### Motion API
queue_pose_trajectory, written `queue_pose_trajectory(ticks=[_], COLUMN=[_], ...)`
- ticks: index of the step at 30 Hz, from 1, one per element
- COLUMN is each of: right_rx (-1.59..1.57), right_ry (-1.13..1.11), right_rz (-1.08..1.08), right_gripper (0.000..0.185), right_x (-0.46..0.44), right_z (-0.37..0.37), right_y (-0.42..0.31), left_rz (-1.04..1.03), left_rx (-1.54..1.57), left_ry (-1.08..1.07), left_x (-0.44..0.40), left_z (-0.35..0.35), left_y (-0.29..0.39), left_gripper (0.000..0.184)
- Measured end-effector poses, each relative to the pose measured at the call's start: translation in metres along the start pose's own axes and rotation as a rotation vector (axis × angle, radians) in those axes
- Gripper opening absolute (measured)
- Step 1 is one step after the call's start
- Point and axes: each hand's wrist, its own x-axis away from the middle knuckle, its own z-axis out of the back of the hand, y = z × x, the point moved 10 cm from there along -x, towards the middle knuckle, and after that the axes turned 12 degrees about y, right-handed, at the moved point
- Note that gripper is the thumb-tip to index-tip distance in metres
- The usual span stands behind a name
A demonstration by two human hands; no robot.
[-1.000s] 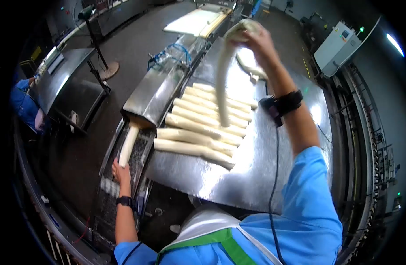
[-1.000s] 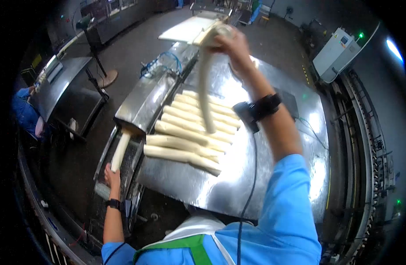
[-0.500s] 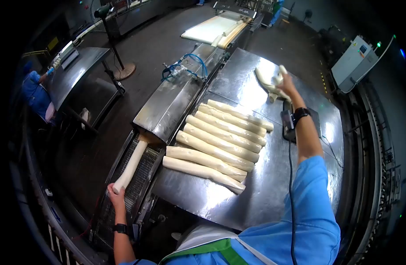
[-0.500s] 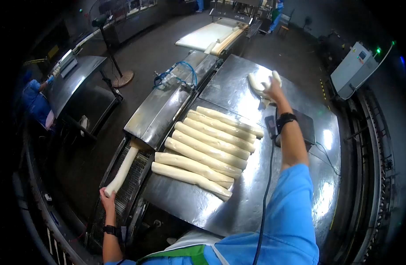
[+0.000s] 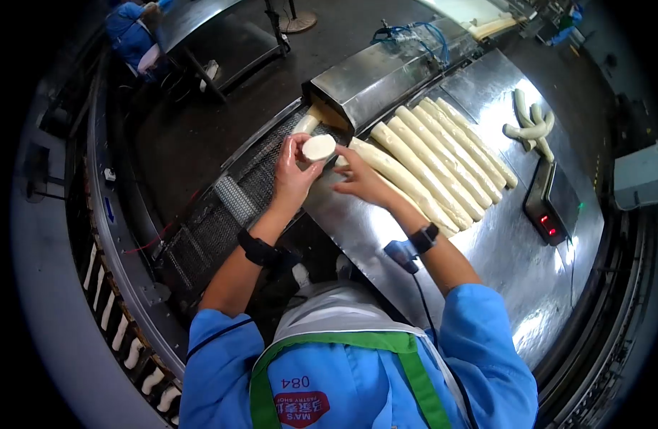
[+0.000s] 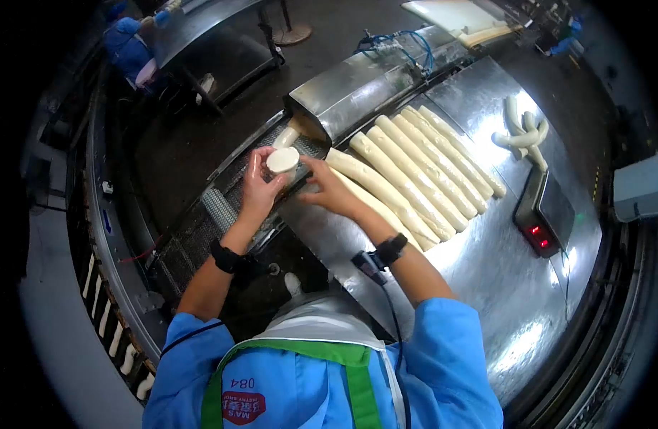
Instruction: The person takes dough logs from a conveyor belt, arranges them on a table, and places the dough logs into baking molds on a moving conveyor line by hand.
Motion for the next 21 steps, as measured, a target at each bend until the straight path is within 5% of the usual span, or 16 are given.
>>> queue_pose_trajectory(ticks=[3, 6, 7, 9, 12, 15, 18, 21], right_rx=[0.139, -0.248, -0.146, -0.338, -0.517, -0.560, -0.648, -0.808], right_ry=[0.177, 0.311, 0.230, 0.366, 0.538, 0.691, 0.851, 1.022], right_rz=[0.222, -0.179, -0.232, -0.344, -0.466, -0.672, -0.721, -0.720], right_gripper=[0.050, 0.040, 0.034, 0.030, 0.036, 0.036, 0.037, 0.039], right_x=[-0.008, 0.020, 0.033, 0.070, 0.135, 0.201, 0.239, 0.259], right_z=[-0.010, 0.004, 0.007, 0.024, 0.045, 0.051, 0.052, 0.057], right_y=[-0.025, 0.008, -0.003, 0.010, 0.032, 0.070, 0.082, 0.084], left_rz=[-0.110, -0.051, -0.048, 0.296, 0.358, 0.374, 0.619, 0.538], left_rx=[-0.083, 0.200, 0.206, 0.090, -0.355, -0.686, -0.734, -0.641], left_ry=[-0.209, -0.287, -0.292, -0.206, -0.220, -0.317, -0.373, -0.382], left_x=[0.027, 0.045, 0.049, 0.053, 0.059, 0.040, 0.028, 0.022], left_z=[-0.015, -0.008, -0.003, 0.014, 0.028, -0.003, -0.030, -0.058], left_y=[0.028, 0.036, 0.025, -0.063, -0.183, -0.185, -0.197, -0.192], left_gripper=[0.035, 0.034, 0.034, 0.033, 0.045, 0.059, 0.066, 0.062])
